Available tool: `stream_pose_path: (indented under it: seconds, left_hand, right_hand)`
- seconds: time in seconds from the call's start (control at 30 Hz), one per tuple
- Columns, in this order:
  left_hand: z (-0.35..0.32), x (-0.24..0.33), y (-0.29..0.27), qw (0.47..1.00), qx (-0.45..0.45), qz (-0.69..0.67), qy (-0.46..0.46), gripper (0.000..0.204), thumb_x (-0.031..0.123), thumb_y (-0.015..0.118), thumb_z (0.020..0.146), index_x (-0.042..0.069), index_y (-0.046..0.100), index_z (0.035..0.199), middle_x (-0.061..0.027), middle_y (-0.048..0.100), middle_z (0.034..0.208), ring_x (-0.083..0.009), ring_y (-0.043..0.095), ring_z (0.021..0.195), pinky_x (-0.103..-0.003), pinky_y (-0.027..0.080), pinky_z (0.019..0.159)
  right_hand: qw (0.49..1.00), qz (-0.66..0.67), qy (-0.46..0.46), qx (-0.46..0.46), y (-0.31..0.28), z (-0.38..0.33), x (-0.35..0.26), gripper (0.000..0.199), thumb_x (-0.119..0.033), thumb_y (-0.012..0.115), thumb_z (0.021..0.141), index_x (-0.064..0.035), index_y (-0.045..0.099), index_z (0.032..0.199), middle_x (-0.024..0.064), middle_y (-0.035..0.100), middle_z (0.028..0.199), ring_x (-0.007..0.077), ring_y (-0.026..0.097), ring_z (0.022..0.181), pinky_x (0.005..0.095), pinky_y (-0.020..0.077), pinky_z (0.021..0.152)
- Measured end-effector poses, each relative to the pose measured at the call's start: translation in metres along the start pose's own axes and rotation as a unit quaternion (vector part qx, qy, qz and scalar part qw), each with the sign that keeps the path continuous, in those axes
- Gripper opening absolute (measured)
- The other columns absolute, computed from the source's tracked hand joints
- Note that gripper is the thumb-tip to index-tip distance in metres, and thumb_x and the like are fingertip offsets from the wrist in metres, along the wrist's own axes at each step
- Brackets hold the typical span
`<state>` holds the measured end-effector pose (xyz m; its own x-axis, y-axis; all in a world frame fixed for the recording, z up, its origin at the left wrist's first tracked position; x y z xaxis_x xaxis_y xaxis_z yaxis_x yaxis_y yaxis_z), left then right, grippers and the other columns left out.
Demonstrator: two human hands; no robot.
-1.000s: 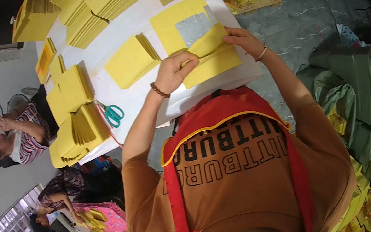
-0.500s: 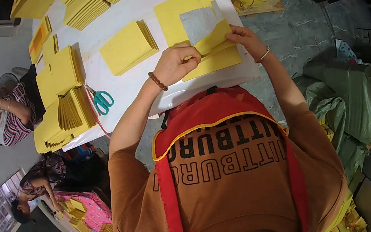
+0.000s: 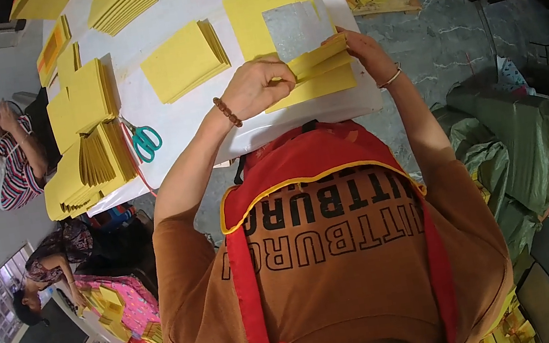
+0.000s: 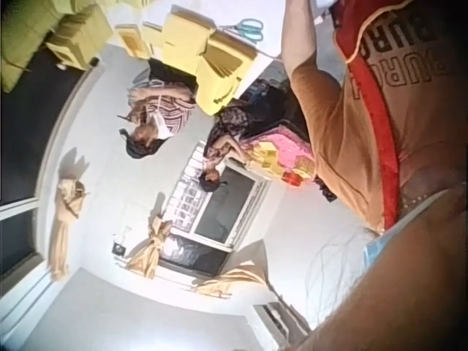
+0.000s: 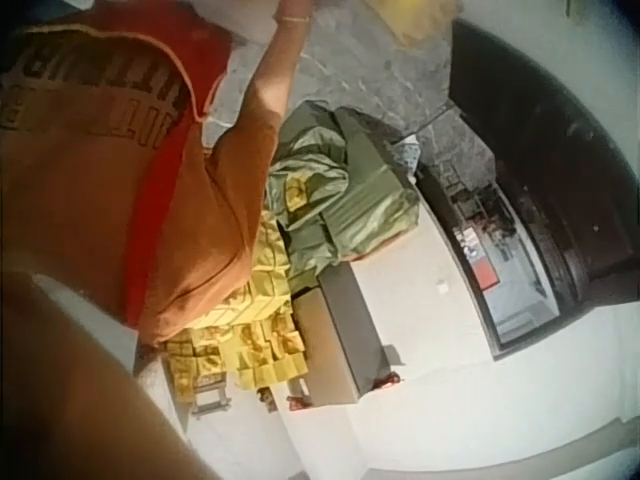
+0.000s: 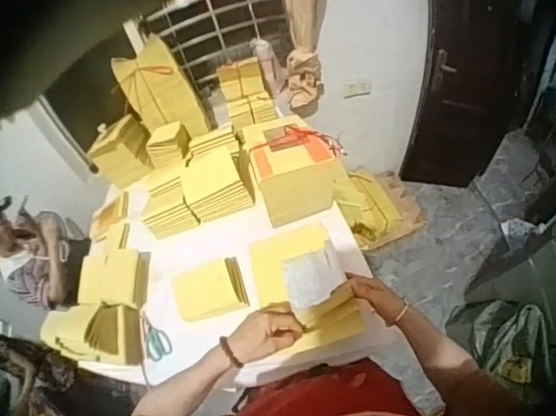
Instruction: Folding individual sheets of yellow paper and stacking them into organized bundles.
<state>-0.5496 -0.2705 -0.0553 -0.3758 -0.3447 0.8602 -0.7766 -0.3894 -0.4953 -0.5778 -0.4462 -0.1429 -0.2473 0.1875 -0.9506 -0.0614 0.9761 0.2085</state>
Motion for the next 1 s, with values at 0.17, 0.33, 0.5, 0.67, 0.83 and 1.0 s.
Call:
stream_pose_path:
  seconds: [0.17, 0.33, 0.5, 0.67, 0.83, 1.0]
  left_hand:
    - [0.001, 0.003, 0.0, 1.0, -0.012, 0.014, -0.004, 0.011, 0.008, 0.052, 0.072, 0.001, 0.059, 0.077, -0.0068, 0.053, 0.07, -0.0174, 0.052, 0.067, -0.027, 0.043, 0.059]
    - [0.001, 0.005, 0.001, 0.999, -0.02, 0.029, -0.001, 0.01, 0.007, 0.054, 0.071, 0.001, 0.059, 0.077, -0.0075, 0.053, 0.07, -0.0179, 0.053, 0.068, -0.028, 0.043, 0.06]
    - [0.001, 0.007, 0.001, 0.998, -0.01, 0.045, 0.029, 0.01, 0.007, 0.055, 0.071, 0.001, 0.059, 0.077, -0.008, 0.054, 0.071, -0.0195, 0.054, 0.07, -0.029, 0.044, 0.061]
    - [0.001, 0.005, 0.001, 0.999, -0.013, 0.047, 0.014, 0.01, 0.007, 0.055, 0.07, 0.0, 0.059, 0.077, -0.0079, 0.054, 0.071, -0.0199, 0.054, 0.071, -0.029, 0.044, 0.062]
    - [0.001, 0.0, 0.001, 1.0, -0.01, 0.023, -0.013, 0.011, 0.009, 0.056, 0.069, 0.001, 0.06, 0.074, -0.0081, 0.056, 0.072, -0.021, 0.055, 0.072, -0.03, 0.044, 0.063]
    - [0.002, -0.006, 0.0, 0.999, -0.006, -0.004, -0.035, 0.011, 0.012, 0.056, 0.069, 0.002, 0.061, 0.072, -0.0089, 0.058, 0.073, -0.0226, 0.057, 0.07, -0.031, 0.045, 0.062]
  right_hand:
    - [1.0, -0.001, -0.011, 0.009, -0.001, -0.001, 0.0, 0.046, -0.033, 0.046, 0.089, 0.0013, 0.048, 0.12, 0.0052, 0.046, 0.124, 0.0126, 0.044, 0.11, 0.0254, 0.0311, 0.095]
    - [1.0, 0.005, -0.001, 0.015, 0.0, -0.001, 0.0, 0.042, -0.032, 0.047, 0.088, 0.0012, 0.052, 0.114, 0.0053, 0.047, 0.123, 0.0133, 0.042, 0.111, 0.0249, 0.0306, 0.095]
    - [0.997, -0.025, -0.069, 0.014, 0.003, -0.007, -0.007, 0.042, -0.034, 0.043, 0.088, -0.001, 0.051, 0.113, 0.0078, 0.052, 0.116, 0.0158, 0.043, 0.113, 0.0291, 0.0335, 0.093]
    - [0.958, 0.021, -0.209, 0.194, -0.013, -0.028, -0.028, 0.037, -0.016, 0.052, 0.083, -0.002, 0.048, 0.117, 0.0079, 0.05, 0.119, 0.0154, 0.045, 0.11, 0.029, 0.0315, 0.096]
    - [0.967, 0.005, -0.209, 0.146, -0.001, -0.037, -0.037, 0.03, -0.014, 0.054, 0.083, -0.0035, 0.053, 0.111, 0.0058, 0.056, 0.11, 0.0138, 0.049, 0.103, 0.0263, 0.0359, 0.09]
    - [0.977, -0.017, -0.093, 0.191, -0.007, -0.041, -0.019, 0.03, -0.016, 0.056, 0.082, -0.0042, 0.055, 0.109, 0.0008, 0.058, 0.095, 0.0078, 0.051, 0.082, 0.0212, 0.0404, 0.072]
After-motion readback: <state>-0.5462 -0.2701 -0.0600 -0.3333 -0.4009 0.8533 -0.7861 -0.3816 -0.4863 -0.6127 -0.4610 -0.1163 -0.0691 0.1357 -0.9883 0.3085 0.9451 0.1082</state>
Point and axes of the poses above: each hand's wrist, its own z-axis towards the middle knuckle, its own y-axis out of the palm, x = y × z, the point moved 8 cm from there along z, towards the middle knuckle
